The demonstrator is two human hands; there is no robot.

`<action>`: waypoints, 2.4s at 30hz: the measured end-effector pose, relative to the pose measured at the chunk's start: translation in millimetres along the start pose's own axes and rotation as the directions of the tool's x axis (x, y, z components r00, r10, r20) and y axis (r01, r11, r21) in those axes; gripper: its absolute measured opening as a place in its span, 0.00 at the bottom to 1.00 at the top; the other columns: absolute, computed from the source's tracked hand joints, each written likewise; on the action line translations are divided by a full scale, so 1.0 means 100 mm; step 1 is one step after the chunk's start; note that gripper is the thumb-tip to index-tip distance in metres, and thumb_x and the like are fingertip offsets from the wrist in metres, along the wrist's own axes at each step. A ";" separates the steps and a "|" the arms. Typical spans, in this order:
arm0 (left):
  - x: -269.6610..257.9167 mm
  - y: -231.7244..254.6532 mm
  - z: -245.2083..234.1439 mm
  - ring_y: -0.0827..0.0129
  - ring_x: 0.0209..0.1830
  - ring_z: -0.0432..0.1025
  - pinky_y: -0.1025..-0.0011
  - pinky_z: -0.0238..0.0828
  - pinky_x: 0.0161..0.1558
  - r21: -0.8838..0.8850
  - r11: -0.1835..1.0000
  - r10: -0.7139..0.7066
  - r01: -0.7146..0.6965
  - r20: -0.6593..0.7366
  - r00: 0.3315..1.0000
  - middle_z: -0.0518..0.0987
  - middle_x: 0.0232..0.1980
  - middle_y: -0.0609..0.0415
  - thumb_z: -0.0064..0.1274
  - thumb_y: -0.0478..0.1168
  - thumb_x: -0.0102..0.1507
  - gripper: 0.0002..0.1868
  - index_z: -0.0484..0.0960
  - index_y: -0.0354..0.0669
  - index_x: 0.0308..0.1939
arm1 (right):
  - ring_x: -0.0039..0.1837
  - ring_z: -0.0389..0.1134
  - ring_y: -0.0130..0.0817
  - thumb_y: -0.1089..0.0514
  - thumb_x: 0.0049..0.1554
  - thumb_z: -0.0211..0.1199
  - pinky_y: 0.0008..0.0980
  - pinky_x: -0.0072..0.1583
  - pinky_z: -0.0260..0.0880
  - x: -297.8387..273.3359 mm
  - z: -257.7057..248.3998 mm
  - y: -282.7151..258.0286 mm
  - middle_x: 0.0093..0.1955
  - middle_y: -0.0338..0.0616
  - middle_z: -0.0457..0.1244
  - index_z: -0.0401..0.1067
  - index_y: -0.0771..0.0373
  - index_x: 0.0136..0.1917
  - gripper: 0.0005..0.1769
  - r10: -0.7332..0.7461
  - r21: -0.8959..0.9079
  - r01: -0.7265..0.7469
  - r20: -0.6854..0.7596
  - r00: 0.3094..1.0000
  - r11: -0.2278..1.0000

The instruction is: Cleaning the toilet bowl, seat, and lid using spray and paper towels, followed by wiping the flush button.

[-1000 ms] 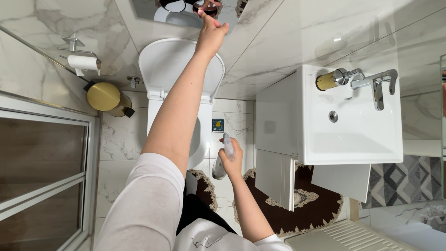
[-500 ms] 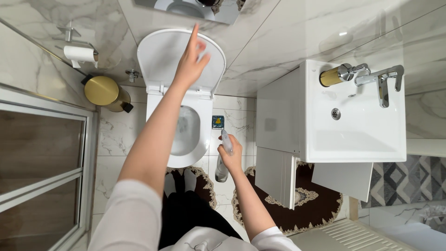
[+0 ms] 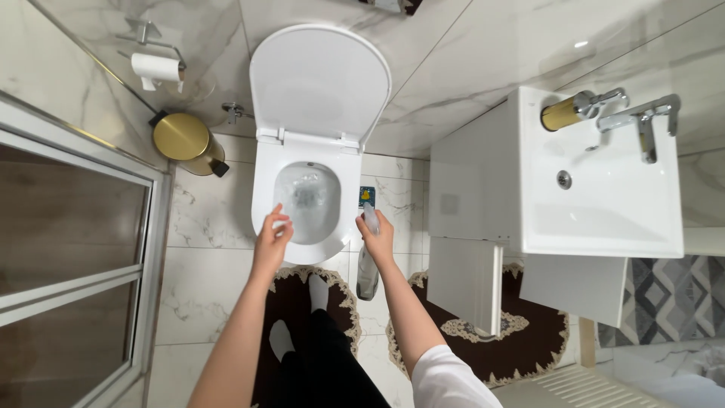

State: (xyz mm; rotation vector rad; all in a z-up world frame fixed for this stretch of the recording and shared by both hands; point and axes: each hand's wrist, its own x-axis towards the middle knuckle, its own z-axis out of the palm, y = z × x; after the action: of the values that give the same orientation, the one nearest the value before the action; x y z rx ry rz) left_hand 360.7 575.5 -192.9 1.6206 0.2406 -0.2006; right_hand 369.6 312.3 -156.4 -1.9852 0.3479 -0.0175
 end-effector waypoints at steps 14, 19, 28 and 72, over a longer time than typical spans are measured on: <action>-0.44 -0.86 -0.12 0.66 0.55 0.79 0.71 0.73 0.54 -0.081 0.981 -0.175 0.174 -0.010 0.984 0.76 0.69 0.53 0.48 0.37 0.69 0.05 0.75 0.40 0.47 | 0.44 0.71 0.51 0.38 0.50 0.73 0.45 0.49 0.71 1.05 1.18 1.38 0.39 0.54 0.70 0.75 0.66 0.42 0.27 0.012 -0.273 -0.028 -0.063 0.998 0.961; -0.44 -0.69 -0.10 0.65 0.55 0.80 0.70 0.74 0.54 -0.095 0.981 -0.169 0.170 0.019 0.985 0.79 0.66 0.52 0.48 0.37 0.69 0.05 0.75 0.41 0.47 | 0.41 0.72 0.47 0.38 0.53 0.70 0.43 0.50 0.71 0.95 0.85 1.38 0.36 0.54 0.70 0.77 0.67 0.41 0.27 0.221 -0.373 -0.233 -0.076 0.972 0.898; -0.47 -0.50 0.00 0.68 0.55 0.79 0.69 0.73 0.55 -0.027 0.978 -0.204 0.206 0.065 0.977 0.81 0.62 0.56 0.44 0.39 0.71 0.06 0.75 0.43 0.47 | 0.34 0.69 0.36 0.43 0.53 0.71 0.36 0.39 0.71 0.10 0.85 2.00 0.35 0.48 0.68 0.77 0.61 0.51 0.22 0.444 -0.204 -0.430 0.021 0.896 0.879; -0.36 -0.52 -0.23 0.70 0.47 0.79 0.72 0.70 0.49 -0.157 0.965 -0.227 0.211 -0.094 0.969 0.85 0.51 0.53 0.42 0.35 0.71 0.07 0.77 0.39 0.45 | 0.38 0.67 0.32 0.47 0.53 0.71 0.33 0.37 0.69 -0.17 1.58 1.57 0.41 0.40 0.68 0.72 0.61 0.68 0.33 0.510 0.034 -0.565 0.389 0.768 0.825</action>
State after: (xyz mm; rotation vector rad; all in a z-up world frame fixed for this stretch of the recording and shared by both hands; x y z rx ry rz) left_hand 311.2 600.2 -231.6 1.4596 0.5104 -0.2563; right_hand 343.0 396.1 -362.3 -1.6295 0.6430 0.6726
